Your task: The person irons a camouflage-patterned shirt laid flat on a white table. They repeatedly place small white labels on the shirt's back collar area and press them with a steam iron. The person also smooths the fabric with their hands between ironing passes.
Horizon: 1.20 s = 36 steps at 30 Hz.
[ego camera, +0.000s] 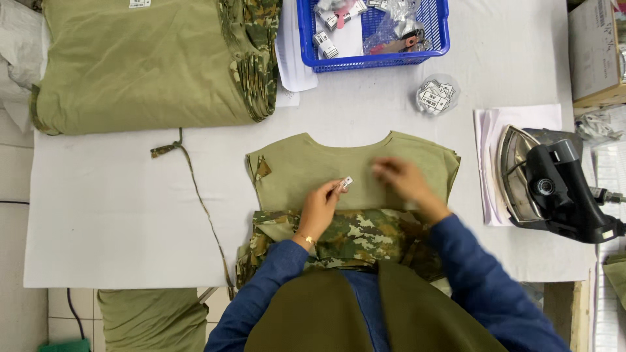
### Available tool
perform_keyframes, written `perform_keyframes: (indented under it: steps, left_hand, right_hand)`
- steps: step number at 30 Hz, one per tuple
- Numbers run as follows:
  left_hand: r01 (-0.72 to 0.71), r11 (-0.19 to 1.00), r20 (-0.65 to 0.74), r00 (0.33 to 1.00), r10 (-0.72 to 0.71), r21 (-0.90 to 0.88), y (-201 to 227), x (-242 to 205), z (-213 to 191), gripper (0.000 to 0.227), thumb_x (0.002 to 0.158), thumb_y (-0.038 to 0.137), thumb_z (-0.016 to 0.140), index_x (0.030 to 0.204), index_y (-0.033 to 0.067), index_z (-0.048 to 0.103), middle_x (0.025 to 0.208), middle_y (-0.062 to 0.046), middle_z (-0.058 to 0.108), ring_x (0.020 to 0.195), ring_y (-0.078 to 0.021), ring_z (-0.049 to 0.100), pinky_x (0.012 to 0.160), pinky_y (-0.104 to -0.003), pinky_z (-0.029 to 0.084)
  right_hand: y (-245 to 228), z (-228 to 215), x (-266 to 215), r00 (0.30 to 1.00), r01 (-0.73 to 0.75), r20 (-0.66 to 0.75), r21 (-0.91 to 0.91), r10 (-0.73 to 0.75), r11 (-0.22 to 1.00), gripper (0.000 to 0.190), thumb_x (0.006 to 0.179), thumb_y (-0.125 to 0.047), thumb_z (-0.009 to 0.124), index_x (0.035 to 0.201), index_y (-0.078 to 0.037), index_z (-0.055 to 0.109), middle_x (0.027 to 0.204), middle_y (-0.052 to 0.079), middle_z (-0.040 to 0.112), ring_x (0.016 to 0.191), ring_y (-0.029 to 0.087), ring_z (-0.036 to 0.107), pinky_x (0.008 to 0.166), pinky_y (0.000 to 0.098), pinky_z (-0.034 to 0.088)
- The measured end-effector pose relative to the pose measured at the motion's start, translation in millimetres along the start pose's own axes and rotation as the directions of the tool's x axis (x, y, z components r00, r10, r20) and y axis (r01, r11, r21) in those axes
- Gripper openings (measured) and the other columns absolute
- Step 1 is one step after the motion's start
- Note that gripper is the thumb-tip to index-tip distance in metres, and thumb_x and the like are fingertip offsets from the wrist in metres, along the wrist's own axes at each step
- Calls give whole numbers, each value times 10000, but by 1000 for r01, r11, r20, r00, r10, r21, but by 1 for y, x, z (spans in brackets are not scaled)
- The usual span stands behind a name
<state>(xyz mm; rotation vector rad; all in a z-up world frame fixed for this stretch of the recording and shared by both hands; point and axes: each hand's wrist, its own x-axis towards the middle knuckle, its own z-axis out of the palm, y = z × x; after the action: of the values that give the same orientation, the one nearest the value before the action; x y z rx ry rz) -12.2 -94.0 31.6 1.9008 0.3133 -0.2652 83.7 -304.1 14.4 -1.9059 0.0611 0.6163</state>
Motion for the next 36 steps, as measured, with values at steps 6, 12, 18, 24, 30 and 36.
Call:
perform_keyframes:
  steps: [6, 12, 18, 24, 30, 36]
  left_hand:
    - [76, 997, -7, 997, -76, 0, -15, 9, -9, 186, 910, 372, 667, 962, 205, 730, 746, 33, 736, 714, -135, 699, 631, -260, 520]
    - [-94, 855, 58, 995, 75, 510, -23, 28, 1, 272, 880, 389, 633, 1031, 177, 713, 859, -31, 726, 888, -293, 683, 799, -445, 512]
    - [24, 838, -222, 968, 117, 544, 8, 23, -24, 674, 845, 451, 716, 1362, 84, 488, 1413, -209, 402, 1311, -414, 370, 1075, -619, 239]
    - [71, 848, -213, 976, 51, 526, 0, 27, -25, 956, 826, 519, 726, 1539, 109, 237, 1592, -232, 108, 1474, -405, 35, 1085, -620, -68]
    - [57, 851, -180, 983, 44, 522, 0, 25, -25, 1014, 791, 465, 761, 1553, 97, 203, 1607, -247, 75, 1479, -418, 10, 1090, -627, -81]
    - [71, 843, -183, 983, 33, 533, -10, 30, -23, 1043, 784, 541, 748, 1560, 132, 184, 1613, -212, 67, 1485, -388, -10, 1073, -637, -82]
  right_hand:
    - [-25, -34, 12, 906, 242, -270, -300, -325, 923, 362, 931, -117, 707, 1272, -60, 599, 1163, 186, 640, 1017, 341, 652, 823, 390, 526]
    - [6, 50, -1, 985, 163, 85, -205, -148, 965, 188, 844, -206, 751, 988, -88, 728, 802, 79, 722, 722, 199, 696, 697, 329, 541]
    - [-24, 40, -16, 980, 101, -62, -659, -188, 746, 333, 881, -417, 717, 1122, -195, 659, 1061, 28, 630, 974, 259, 674, 731, 380, 568]
    - [-23, 30, -17, 976, 89, -98, -640, -195, 763, 438, 814, -425, 789, 1039, -95, 609, 997, 94, 531, 980, 307, 608, 789, 390, 516]
    - [-15, 30, -5, 972, 102, -104, -617, -210, 781, 436, 767, -411, 809, 985, -91, 609, 993, 111, 506, 1002, 358, 578, 829, 447, 485]
    - [-12, 29, -4, 973, 86, -121, -602, -196, 794, 435, 764, -445, 810, 964, -119, 603, 994, 103, 512, 1000, 332, 582, 827, 406, 483]
